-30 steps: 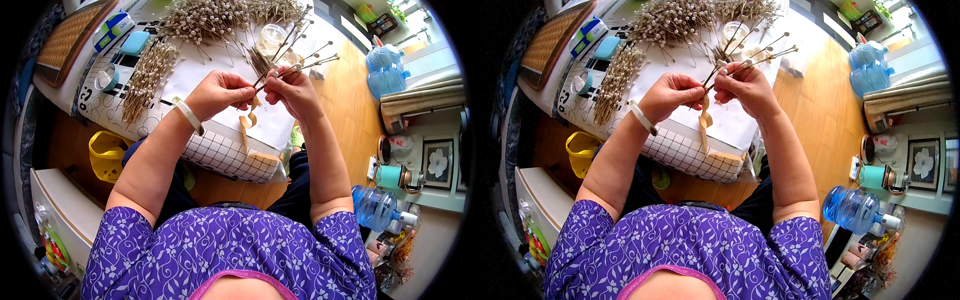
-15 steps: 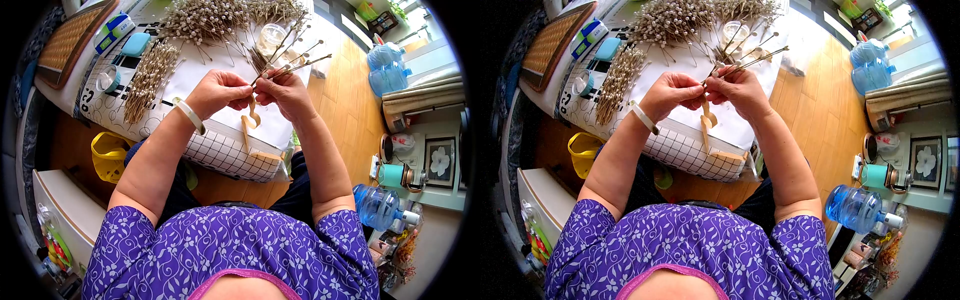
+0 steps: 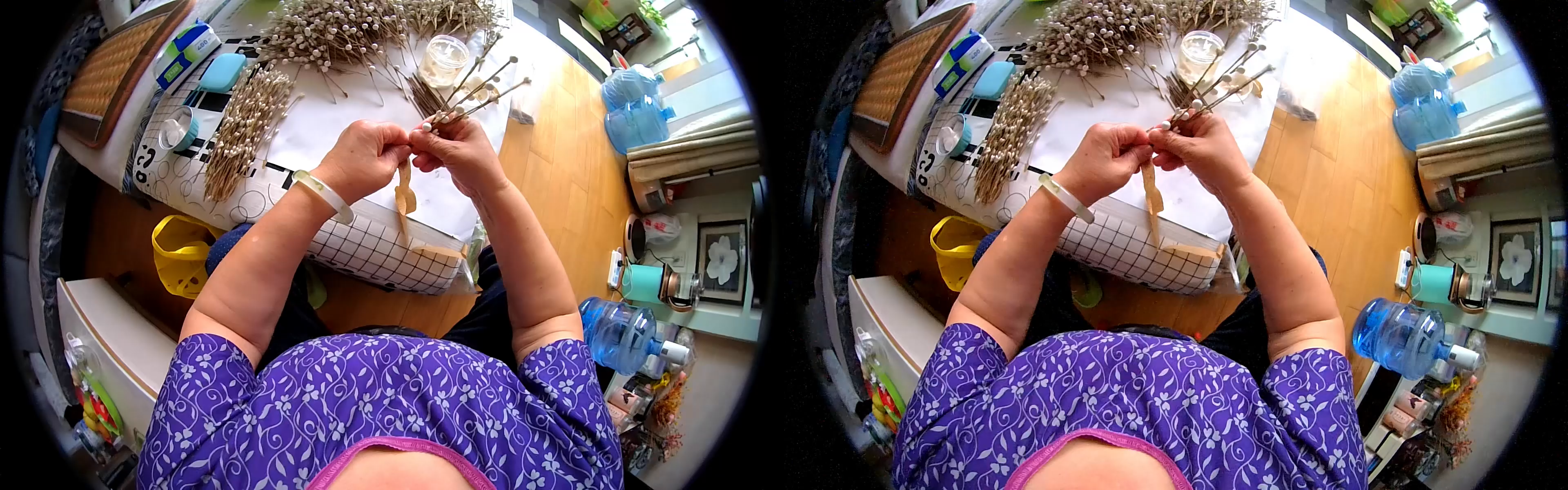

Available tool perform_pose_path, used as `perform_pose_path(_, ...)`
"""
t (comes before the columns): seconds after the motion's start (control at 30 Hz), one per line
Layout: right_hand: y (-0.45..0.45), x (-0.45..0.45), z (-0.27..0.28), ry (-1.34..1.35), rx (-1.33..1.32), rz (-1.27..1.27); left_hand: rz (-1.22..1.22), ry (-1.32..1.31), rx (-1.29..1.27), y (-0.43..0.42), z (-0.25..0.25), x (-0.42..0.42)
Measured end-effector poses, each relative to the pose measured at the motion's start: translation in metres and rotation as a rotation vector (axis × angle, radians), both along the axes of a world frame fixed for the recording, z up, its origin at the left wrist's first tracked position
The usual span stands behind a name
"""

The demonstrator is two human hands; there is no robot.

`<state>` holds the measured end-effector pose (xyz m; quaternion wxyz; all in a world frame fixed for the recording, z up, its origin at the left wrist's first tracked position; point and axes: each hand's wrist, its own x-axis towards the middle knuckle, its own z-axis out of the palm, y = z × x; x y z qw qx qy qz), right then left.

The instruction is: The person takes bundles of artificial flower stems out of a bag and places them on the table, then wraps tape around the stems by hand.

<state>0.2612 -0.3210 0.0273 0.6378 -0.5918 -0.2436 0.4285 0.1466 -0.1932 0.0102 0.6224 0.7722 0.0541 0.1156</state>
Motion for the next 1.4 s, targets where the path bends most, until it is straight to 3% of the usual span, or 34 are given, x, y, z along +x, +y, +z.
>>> perform_pose_path(0.07, 0.0, 0.002, -0.005, 0.016, 0.08, -0.006, 0.011, -0.048, 0.117, -0.001, 0.001, 0.0)
perform_pose_path(0.13, 0.0, 0.007, -0.004, 0.027, 0.107, -0.002, 0.06, -0.021, -0.189, -0.004, 0.003, 0.0)
perform_pose_path(0.4, 0.0, 0.01, -0.004, 0.039, 0.113, -0.045, 0.048, 0.095, -0.301, -0.002, 0.006, -0.003)
perform_pose_path(0.47, 0.0, 0.008, -0.007, 0.05, 0.106, -0.066, 0.149, -0.029, 0.204, -0.004, 0.004, -0.003)
perform_pose_path(0.5, 0.001, 0.005, -0.009, 0.046, 0.122, -0.092, 0.149, -0.03, 0.204, -0.005, 0.005, -0.004)
perform_pose_path(0.57, 0.004, 0.002, -0.009, 0.044, 0.138, -0.11, 0.249, -0.225, 0.731, -0.006, 0.005, -0.006)
perform_pose_path(0.73, 0.005, 0.002, -0.008, 0.068, 0.155, -0.113, 0.278, -0.282, 0.793, -0.004, 0.006, -0.005)
perform_pose_path(0.83, 0.005, 0.004, -0.005, 0.001, 0.139, -0.094, 0.253, -0.242, 0.618, -0.004, 0.01, -0.005)
perform_pose_path(0.9, 0.001, 0.008, 0.0, -0.061, 0.114, -0.023, 0.22, -0.11, 0.283, -0.005, 0.016, -0.007)
perform_pose_path(0.97, 0.0, 0.006, 0.007, -0.156, 0.109, 0.027, 0.212, -0.094, 0.255, -0.001, 0.013, -0.007)
perform_pose_path(1.1, 0.004, -0.003, 0.001, -0.047, 0.109, 0.17, 0.145, -0.131, 0.177, 0.001, 0.006, -0.006)
perform_pose_path(1.23, 0.009, 0.0, -0.003, -0.186, 0.037, 0.129, 0.185, -0.086, 0.202, 0.0, 0.012, -0.009)
perform_pose_path(1.4, 0.01, -0.003, -0.002, -0.206, 0.085, 0.053, 0.269, -0.033, -0.022, 0.0, 0.014, -0.008)
